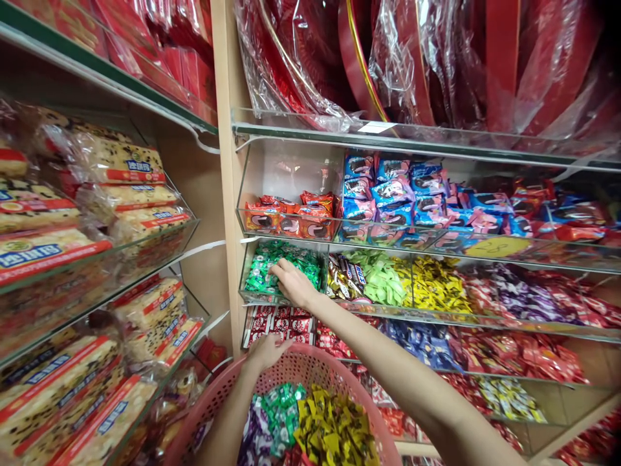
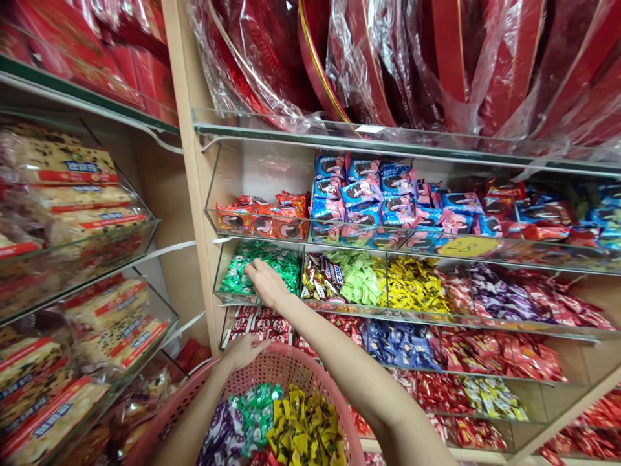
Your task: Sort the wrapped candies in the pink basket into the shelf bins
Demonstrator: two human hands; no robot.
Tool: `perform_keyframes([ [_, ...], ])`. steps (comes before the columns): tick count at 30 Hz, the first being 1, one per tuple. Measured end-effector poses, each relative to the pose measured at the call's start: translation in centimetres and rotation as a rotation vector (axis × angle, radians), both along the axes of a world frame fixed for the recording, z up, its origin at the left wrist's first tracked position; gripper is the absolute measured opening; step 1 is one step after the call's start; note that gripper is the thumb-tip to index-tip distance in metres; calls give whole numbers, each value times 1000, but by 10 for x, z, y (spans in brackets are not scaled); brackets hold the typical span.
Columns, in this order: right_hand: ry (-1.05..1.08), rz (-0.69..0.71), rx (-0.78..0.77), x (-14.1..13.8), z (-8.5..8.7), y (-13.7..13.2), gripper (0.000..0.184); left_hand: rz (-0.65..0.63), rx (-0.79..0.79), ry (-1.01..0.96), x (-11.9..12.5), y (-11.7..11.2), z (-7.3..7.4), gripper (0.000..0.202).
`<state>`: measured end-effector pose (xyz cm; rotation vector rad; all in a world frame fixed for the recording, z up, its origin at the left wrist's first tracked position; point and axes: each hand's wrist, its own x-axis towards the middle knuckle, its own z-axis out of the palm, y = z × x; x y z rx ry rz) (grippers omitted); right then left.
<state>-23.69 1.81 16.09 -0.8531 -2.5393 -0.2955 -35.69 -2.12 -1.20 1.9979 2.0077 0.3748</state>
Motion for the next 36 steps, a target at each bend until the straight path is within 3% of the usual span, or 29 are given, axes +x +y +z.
perform_keyframes([
  [25,-156,33,207,-6,0,14,14,7,-9,4,0,1,0,63],
  [31,-39,73,143,2,-5,15,17,-26,16,34,-2,2,-2,63],
  [36,290,134,-10,6,-13,22,16,-26,26,43,-2,2,-3,63],
])
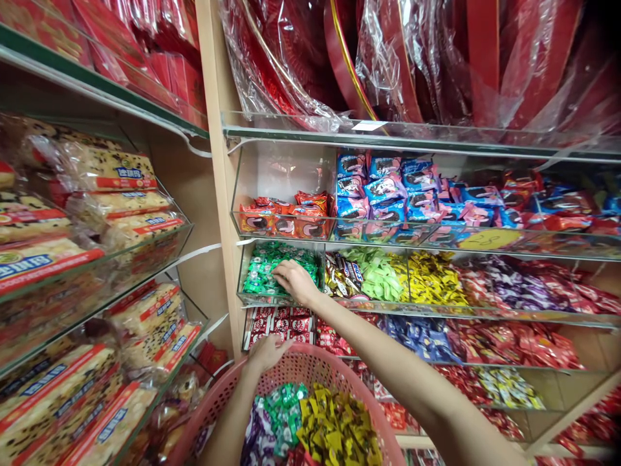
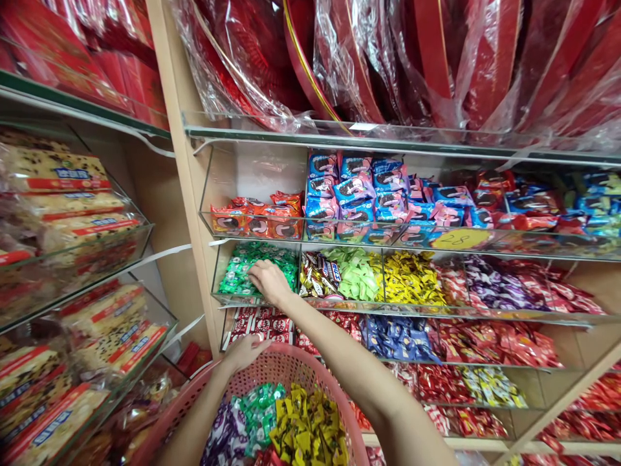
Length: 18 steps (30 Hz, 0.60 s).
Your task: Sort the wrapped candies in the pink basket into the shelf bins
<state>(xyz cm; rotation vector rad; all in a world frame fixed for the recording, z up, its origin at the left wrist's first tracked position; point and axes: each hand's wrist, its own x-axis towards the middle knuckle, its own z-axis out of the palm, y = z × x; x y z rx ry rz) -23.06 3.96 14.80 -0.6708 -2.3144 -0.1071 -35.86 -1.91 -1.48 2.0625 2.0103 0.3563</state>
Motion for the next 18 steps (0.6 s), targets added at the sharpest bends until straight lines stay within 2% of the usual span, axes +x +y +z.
perform_keyframes([
  [2,216,20,-156,1,-3,2,14,-8,10,1,0,0,0,63],
  [6,670,60,-638,5,-2,-2,14,-15,15,-3,0,0,-1,61],
  [8,812,91,-848,10,1,-9,20,-7,13,-6,0,-1,0,60],
  [10,884,121,-981,17,5,-22,26,2,3,-11,1,-1,2,61],
  [14,813,188,-1046,36,0,-56,30,14,-18,-41,2,-3,6,61],
  [16,655,241,-1042,47,-14,-72,28,15,-24,-60,3,-3,6,60],
  [18,462,274,-1044,56,-36,-84,27,7,-37,-60,2,-2,6,56],
])
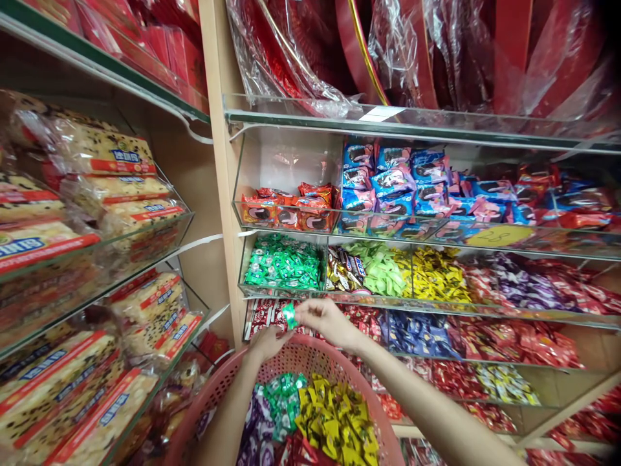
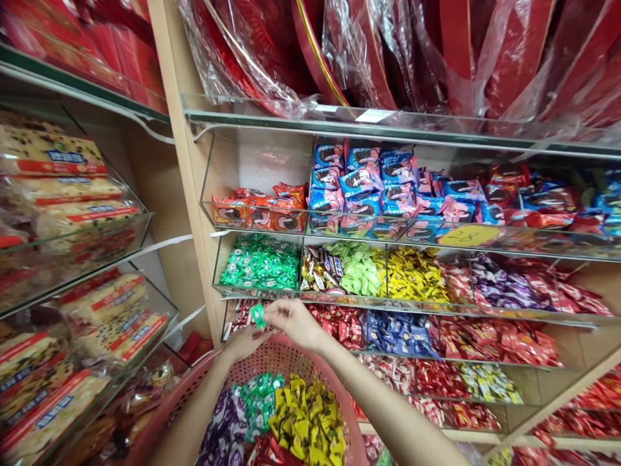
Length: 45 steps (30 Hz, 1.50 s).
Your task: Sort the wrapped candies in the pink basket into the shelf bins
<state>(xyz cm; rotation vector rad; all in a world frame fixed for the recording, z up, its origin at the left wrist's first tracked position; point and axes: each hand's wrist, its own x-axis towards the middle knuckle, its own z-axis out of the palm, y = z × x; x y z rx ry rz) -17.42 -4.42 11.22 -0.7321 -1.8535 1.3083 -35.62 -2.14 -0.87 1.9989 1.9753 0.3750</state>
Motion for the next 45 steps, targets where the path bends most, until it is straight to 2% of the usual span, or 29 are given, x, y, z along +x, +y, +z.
perform_keyframes([
  [2,-133,66,24,7,-26,-6,24,-6,-4,20,0,1,-2,53],
  [5,-286,83,75,13,-63,-6,20,-8,29,42,-1,2,-6,58],
  [7,-377,72,122,14,-80,-4,19,-8,47,41,-2,3,-8,60],
  [9,-456,32,185,14,-86,-4,16,-8,49,36,-2,3,-10,61],
  [12,-538,-80,315,11,-75,-5,13,-11,43,24,-1,3,-8,61],
  [17,-508,-184,558,2,-25,3,18,-2,24,-4,0,1,-2,61],
  [22,-420,-245,739,-9,27,35,18,15,23,10,1,-2,1,61],
  [25,-441,-302,880,-19,42,58,22,0,25,36,1,-2,1,60],
  [27,-523,-363,930,-27,42,70,26,2,27,47,0,-2,0,59],
  [31,-653,-471,928,-36,29,84,32,5,43,49,-1,0,-3,58],
  [37,-666,-508,866,-36,21,84,38,-4,35,56,-1,0,-3,61],
  [45,-577,-540,865,-35,18,81,25,-13,32,64,-1,1,-4,59],
])
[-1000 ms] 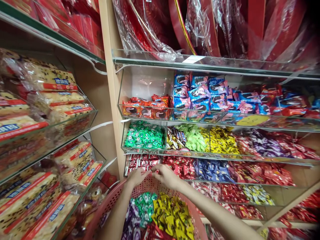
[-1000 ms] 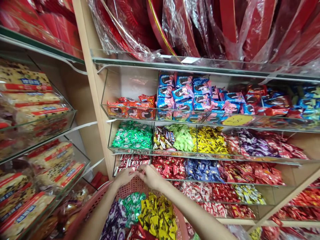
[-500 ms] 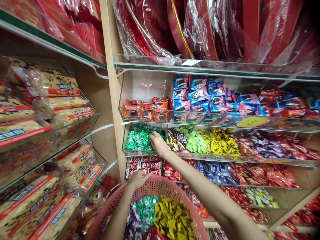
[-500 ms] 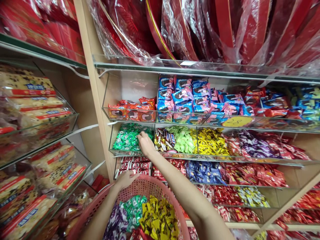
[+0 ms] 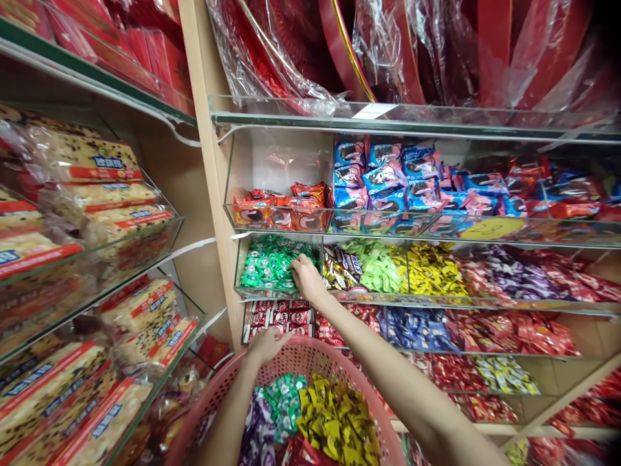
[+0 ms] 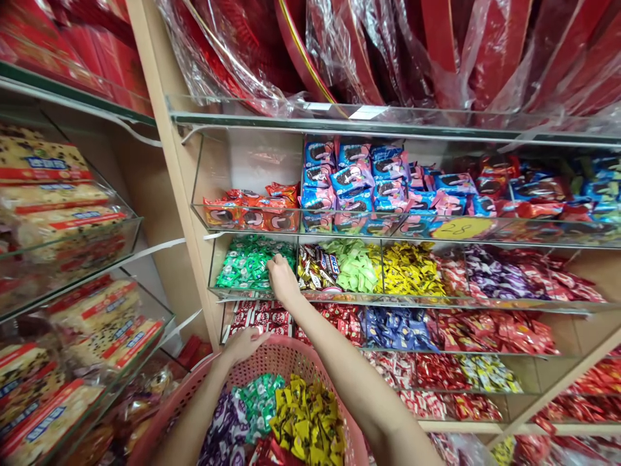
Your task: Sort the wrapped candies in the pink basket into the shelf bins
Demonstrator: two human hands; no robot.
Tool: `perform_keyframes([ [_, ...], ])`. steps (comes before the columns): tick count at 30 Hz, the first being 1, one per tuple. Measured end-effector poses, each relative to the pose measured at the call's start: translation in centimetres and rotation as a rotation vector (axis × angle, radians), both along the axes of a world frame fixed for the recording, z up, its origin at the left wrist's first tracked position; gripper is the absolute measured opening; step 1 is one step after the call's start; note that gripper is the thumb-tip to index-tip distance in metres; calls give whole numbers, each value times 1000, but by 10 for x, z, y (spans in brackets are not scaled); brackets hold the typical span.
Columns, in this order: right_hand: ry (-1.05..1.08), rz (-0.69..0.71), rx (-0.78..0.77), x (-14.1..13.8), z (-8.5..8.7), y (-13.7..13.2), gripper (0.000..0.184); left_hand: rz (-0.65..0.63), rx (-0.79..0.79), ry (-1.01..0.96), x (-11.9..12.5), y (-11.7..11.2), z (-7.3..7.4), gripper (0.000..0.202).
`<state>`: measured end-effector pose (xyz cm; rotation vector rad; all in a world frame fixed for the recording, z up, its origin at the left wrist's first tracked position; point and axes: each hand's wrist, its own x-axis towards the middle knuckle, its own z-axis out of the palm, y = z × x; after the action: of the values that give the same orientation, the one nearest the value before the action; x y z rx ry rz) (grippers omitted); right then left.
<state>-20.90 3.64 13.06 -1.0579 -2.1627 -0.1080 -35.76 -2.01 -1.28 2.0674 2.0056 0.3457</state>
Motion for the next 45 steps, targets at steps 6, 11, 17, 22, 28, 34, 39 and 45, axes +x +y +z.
perform_keyframes([
  [6,102,8,49,-1,-1,-4,24,10,-7,1,1,0,3,58],
  [11,170,9,63,-1,-2,-5,24,1,2,5,2,-1,3,57],
  [17,282,52,44,-2,-2,-5,20,5,-15,-10,1,0,3,57],
  [22,427,85,58,-2,-2,-5,18,7,-7,-8,1,0,3,58],
  [28,636,205,-127,0,0,-10,15,9,-1,-17,1,-1,2,60],
  [34,649,357,-337,14,-19,-65,16,3,-11,-35,0,-1,3,59],
  [39,291,471,-555,30,-76,-101,13,3,-33,-38,1,-3,6,50],
  [45,20,395,-550,39,-103,-98,11,-1,0,-10,1,-1,2,59],
])
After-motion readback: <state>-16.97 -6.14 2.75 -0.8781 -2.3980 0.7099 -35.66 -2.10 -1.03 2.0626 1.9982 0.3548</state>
